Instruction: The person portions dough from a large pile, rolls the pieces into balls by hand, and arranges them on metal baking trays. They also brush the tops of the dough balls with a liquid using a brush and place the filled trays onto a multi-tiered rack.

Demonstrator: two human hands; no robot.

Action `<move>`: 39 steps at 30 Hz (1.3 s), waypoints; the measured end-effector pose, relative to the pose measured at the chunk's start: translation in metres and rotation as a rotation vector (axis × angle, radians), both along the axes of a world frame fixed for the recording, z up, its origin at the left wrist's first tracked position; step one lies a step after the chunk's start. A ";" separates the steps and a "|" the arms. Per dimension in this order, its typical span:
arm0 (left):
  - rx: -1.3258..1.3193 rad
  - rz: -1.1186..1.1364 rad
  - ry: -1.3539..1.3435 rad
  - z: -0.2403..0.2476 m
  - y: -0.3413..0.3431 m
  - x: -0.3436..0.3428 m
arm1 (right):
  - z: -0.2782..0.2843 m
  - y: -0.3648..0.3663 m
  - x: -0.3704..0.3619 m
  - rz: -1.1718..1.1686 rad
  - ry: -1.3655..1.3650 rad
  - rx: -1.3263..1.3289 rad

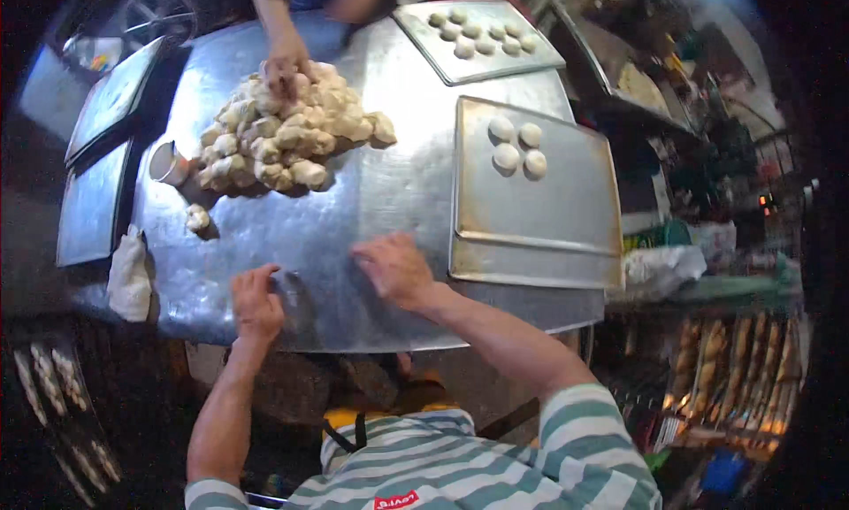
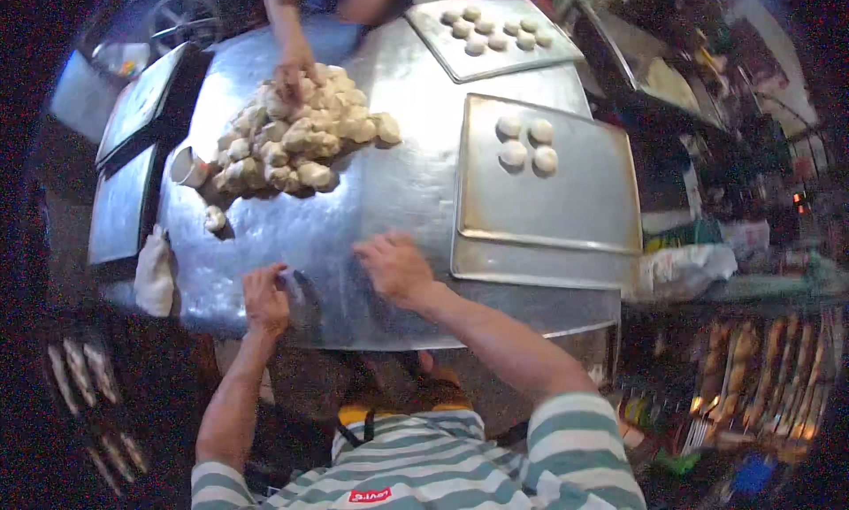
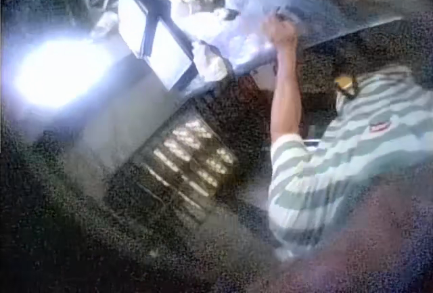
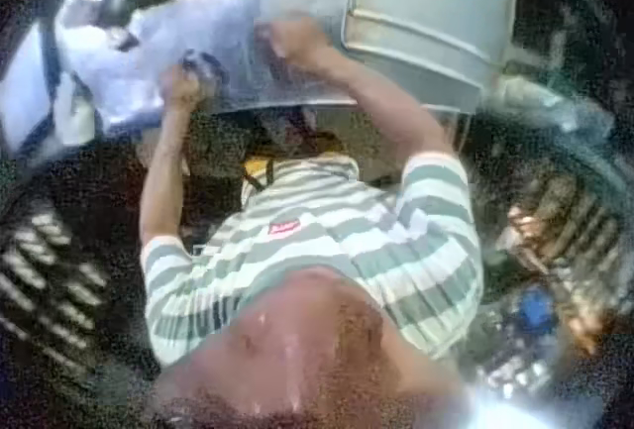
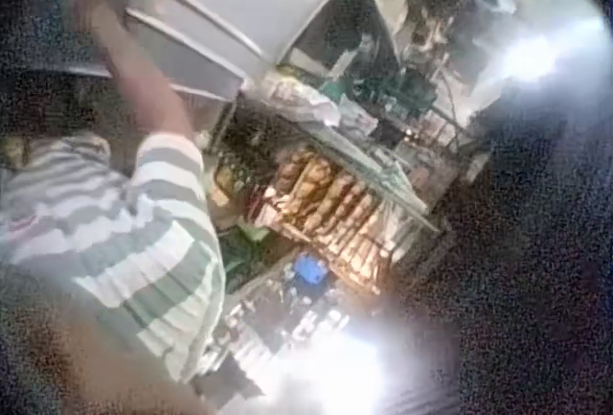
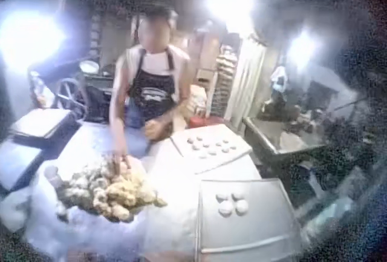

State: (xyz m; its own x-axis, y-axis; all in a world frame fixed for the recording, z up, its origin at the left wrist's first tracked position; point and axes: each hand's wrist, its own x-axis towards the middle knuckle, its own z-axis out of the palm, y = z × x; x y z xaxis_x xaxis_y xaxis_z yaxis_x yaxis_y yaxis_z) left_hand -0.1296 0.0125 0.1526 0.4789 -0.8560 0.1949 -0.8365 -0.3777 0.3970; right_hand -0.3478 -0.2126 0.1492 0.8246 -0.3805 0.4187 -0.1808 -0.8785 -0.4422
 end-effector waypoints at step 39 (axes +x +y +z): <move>-0.094 -0.198 0.055 -0.054 -0.033 0.069 | -0.029 -0.027 0.040 -0.143 -0.015 0.091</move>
State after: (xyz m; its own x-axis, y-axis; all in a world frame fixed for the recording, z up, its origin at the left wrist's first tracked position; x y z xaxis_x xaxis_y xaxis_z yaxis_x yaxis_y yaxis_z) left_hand -0.0609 -0.0202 0.0985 0.3158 -0.9136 0.2561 -0.8666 -0.1678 0.4700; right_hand -0.3077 -0.2396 0.1204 0.7531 -0.5304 0.3892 -0.2935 -0.8004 -0.5227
